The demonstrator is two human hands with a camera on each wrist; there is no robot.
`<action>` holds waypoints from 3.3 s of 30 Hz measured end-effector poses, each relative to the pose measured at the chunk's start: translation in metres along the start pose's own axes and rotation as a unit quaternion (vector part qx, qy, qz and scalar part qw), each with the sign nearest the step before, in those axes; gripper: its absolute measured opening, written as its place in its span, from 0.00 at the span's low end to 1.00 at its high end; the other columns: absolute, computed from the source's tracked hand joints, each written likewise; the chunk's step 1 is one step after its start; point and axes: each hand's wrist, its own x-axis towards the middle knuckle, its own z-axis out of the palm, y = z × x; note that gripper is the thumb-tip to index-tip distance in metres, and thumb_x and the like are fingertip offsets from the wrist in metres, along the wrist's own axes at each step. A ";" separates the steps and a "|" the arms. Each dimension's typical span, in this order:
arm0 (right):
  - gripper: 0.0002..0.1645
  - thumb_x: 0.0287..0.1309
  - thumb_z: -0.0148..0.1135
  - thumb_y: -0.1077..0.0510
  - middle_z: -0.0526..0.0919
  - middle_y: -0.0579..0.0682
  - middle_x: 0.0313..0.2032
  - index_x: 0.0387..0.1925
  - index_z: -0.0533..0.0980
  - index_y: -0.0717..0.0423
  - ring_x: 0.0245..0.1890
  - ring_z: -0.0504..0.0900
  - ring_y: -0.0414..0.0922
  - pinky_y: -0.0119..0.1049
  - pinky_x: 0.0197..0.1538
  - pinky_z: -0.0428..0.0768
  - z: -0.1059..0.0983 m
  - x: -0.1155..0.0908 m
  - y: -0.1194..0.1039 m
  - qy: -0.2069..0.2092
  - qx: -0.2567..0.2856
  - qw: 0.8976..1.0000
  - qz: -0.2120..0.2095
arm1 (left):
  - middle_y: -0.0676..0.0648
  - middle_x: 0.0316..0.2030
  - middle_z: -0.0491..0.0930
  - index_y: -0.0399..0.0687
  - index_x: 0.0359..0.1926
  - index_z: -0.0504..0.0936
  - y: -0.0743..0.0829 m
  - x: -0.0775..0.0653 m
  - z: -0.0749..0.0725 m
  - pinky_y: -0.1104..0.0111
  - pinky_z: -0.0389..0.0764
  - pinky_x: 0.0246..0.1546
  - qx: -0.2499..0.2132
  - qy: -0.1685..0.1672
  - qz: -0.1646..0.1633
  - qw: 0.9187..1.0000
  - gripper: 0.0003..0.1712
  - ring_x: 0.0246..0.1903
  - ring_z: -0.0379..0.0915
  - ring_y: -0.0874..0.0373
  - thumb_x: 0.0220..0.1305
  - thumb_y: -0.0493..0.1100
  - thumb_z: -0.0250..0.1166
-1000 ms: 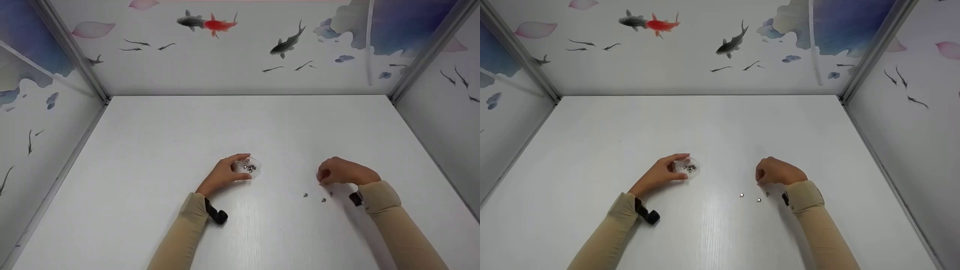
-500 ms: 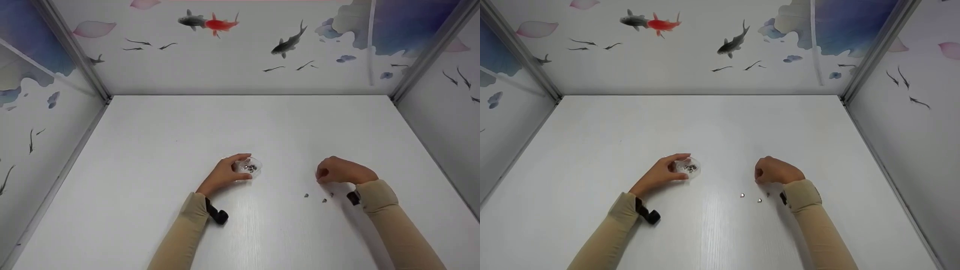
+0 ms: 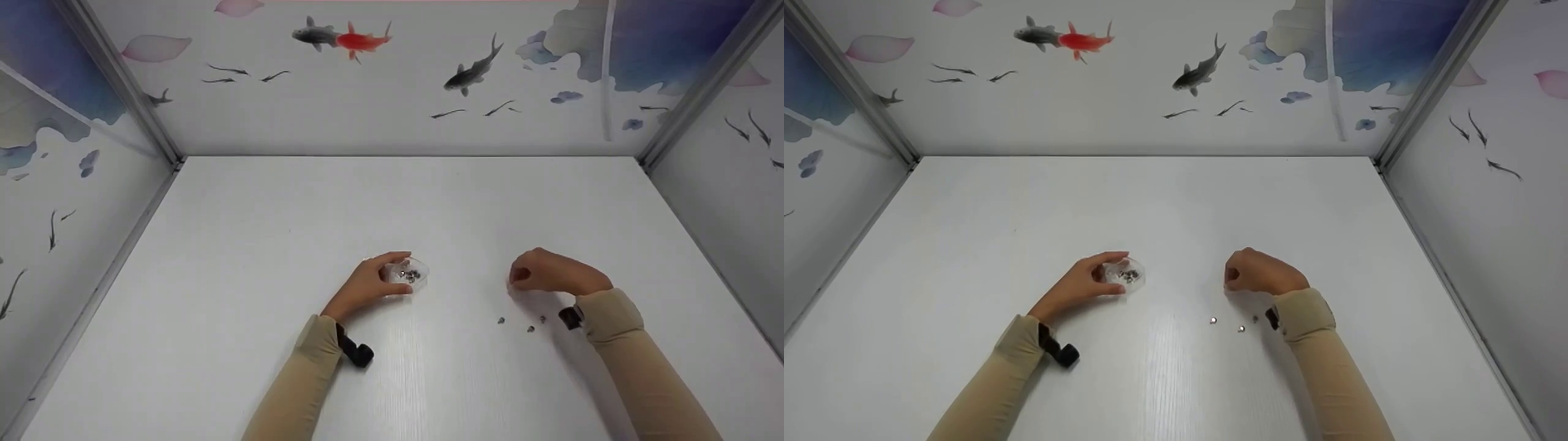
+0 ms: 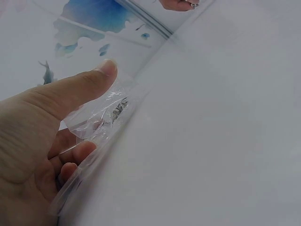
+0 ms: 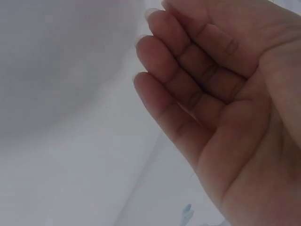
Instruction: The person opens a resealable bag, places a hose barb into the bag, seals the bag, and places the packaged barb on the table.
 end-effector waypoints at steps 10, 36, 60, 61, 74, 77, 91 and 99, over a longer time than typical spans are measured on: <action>0.06 0.60 0.63 0.61 0.83 0.46 0.37 0.38 0.82 0.55 0.37 0.77 0.41 0.37 0.42 0.78 -0.006 0.016 -0.021 0.006 -0.001 1.000 -0.020 | 0.53 0.57 0.76 0.60 0.65 0.72 0.001 0.000 0.000 0.65 0.66 0.40 -0.006 0.001 -0.006 1.000 0.40 0.36 0.64 0.58 0.51 0.57 0.74; 0.07 0.61 0.63 0.59 0.84 0.47 0.36 0.38 0.84 0.56 0.38 0.80 0.42 0.38 0.45 0.79 -0.002 0.067 -0.088 0.061 -0.012 0.990 -0.128 | 0.55 0.60 0.76 0.60 0.65 0.73 -0.002 0.002 0.001 0.61 0.68 0.56 -0.015 0.005 0.000 1.000 0.39 0.52 0.69 0.59 0.51 0.55 0.74; 0.08 0.60 0.64 0.61 0.85 0.49 0.38 0.40 0.84 0.60 0.38 0.81 0.43 0.38 0.45 0.80 0.006 0.089 -0.112 0.078 -0.012 0.980 -0.184 | 0.55 0.61 0.74 0.63 0.65 0.72 0.002 0.000 -0.001 0.60 0.68 0.56 -0.021 0.000 -0.011 1.000 0.38 0.51 0.68 0.59 0.52 0.54 0.74; 0.09 0.60 0.64 0.61 0.85 0.50 0.38 0.40 0.84 0.60 0.38 0.81 0.43 0.38 0.45 0.80 0.006 0.089 -0.112 0.078 -0.011 0.980 -0.185 | 0.55 0.61 0.74 0.64 0.65 0.72 0.002 0.000 -0.001 0.60 0.68 0.57 -0.021 -0.001 -0.012 1.000 0.38 0.52 0.68 0.60 0.52 0.53 0.74; 0.09 0.59 0.64 0.62 0.85 0.50 0.38 0.41 0.84 0.60 0.39 0.81 0.43 0.40 0.47 0.80 0.003 0.082 -0.107 0.062 -0.016 0.984 -0.169 | 0.55 0.59 0.76 0.61 0.65 0.72 0.001 0.001 0.000 0.64 0.67 0.48 -0.012 -0.001 -0.010 1.000 0.38 0.43 0.66 0.59 0.52 0.54 0.73; 0.10 0.58 0.65 0.62 0.85 0.49 0.39 0.42 0.83 0.60 0.39 0.81 0.44 0.40 0.47 0.79 0.001 0.075 -0.103 0.054 -0.007 0.987 -0.153 | 0.55 0.59 0.76 0.60 0.65 0.72 0.001 0.000 0.000 0.63 0.67 0.48 -0.016 -0.001 -0.008 1.000 0.38 0.44 0.66 0.58 0.52 0.54 0.74; 0.12 0.55 0.68 0.61 0.85 0.52 0.41 0.43 0.83 0.59 0.41 0.80 0.44 0.41 0.47 0.79 -0.006 0.041 -0.070 0.036 0.023 0.993 -0.108 | 0.53 0.44 0.78 0.61 0.65 0.72 0.000 0.000 0.000 0.67 0.65 0.37 -0.001 0.001 -0.007 1.000 0.39 0.33 0.63 0.59 0.51 0.56 0.74; 0.11 0.53 0.70 0.61 0.85 0.51 0.40 0.40 0.83 0.57 0.42 0.79 0.44 0.40 0.47 0.78 -0.004 0.024 -0.052 0.034 0.041 0.993 -0.103 | 0.53 0.56 0.77 0.62 0.65 0.73 0.001 0.000 0.000 0.64 0.67 0.46 -0.005 0.004 -0.010 1.000 0.39 0.41 0.65 0.58 0.51 0.56 0.74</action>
